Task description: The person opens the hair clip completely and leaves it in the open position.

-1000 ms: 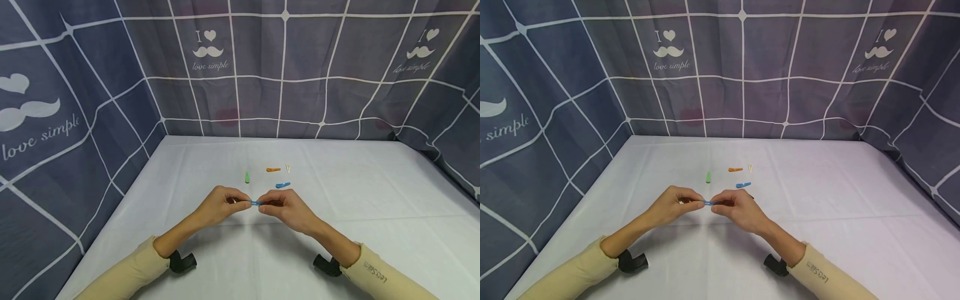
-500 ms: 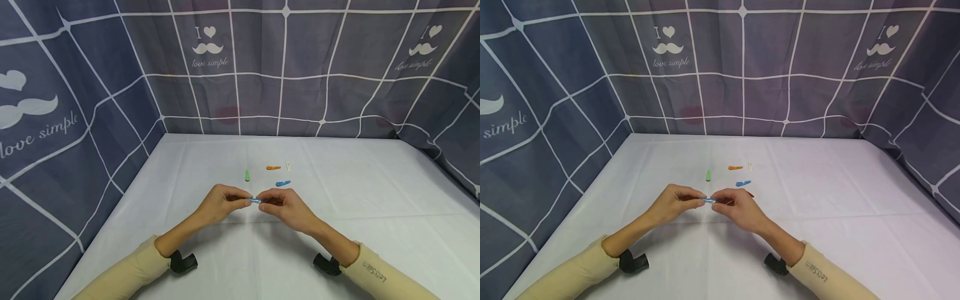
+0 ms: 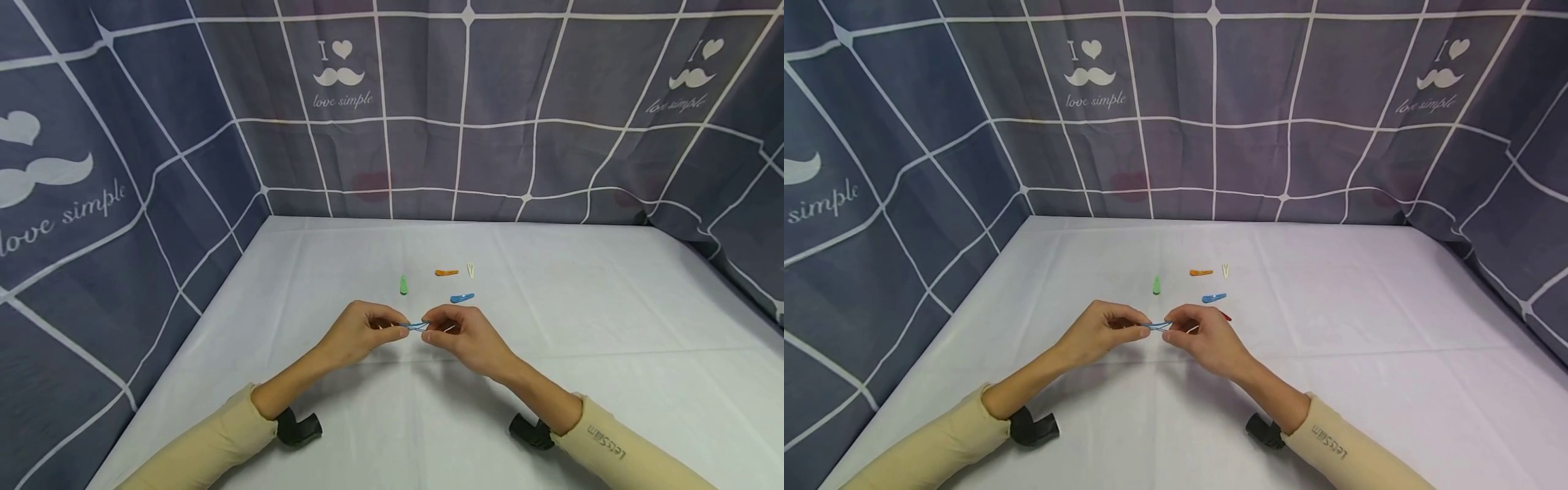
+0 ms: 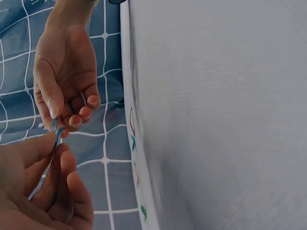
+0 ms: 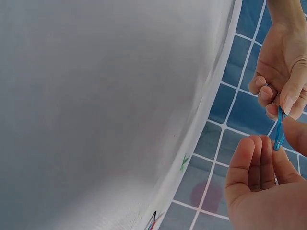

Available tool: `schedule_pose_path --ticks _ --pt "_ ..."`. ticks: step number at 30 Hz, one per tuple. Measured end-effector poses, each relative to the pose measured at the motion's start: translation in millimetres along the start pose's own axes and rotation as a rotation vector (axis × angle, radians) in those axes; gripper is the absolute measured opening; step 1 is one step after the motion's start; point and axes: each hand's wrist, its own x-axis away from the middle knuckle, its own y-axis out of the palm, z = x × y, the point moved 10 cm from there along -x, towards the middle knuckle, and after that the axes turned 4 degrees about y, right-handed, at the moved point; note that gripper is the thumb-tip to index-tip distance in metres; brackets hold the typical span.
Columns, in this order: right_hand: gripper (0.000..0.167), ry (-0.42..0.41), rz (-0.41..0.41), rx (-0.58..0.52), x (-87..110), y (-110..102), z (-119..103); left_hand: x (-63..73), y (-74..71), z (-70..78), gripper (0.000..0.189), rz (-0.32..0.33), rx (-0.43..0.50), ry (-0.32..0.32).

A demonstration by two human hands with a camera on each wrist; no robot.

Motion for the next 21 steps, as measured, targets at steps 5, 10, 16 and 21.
schedule_pose_path --ticks 5,10,16,21 --pt "0.018 0.018 0.015 0.009 0.3 -1.9 2.3 -0.5 0.0 0.0 0.012 0.0 -0.023 0.009" --pt "0.019 0.013 0.011 0.014 0.4 -1.7 1.7 0.2 -1.2 0.9 0.009 0.013 -0.03 0.013" --pt "0.02 0.014 0.004 0.026 -3.2 0.6 1.2 -0.2 -5.4 -0.6 0.008 0.025 -0.035 0.003" --pt "0.018 0.02 -0.004 0.024 -13.0 5.2 -0.7 -3.7 -12.3 -8.3 0.008 0.035 -0.054 -0.03"
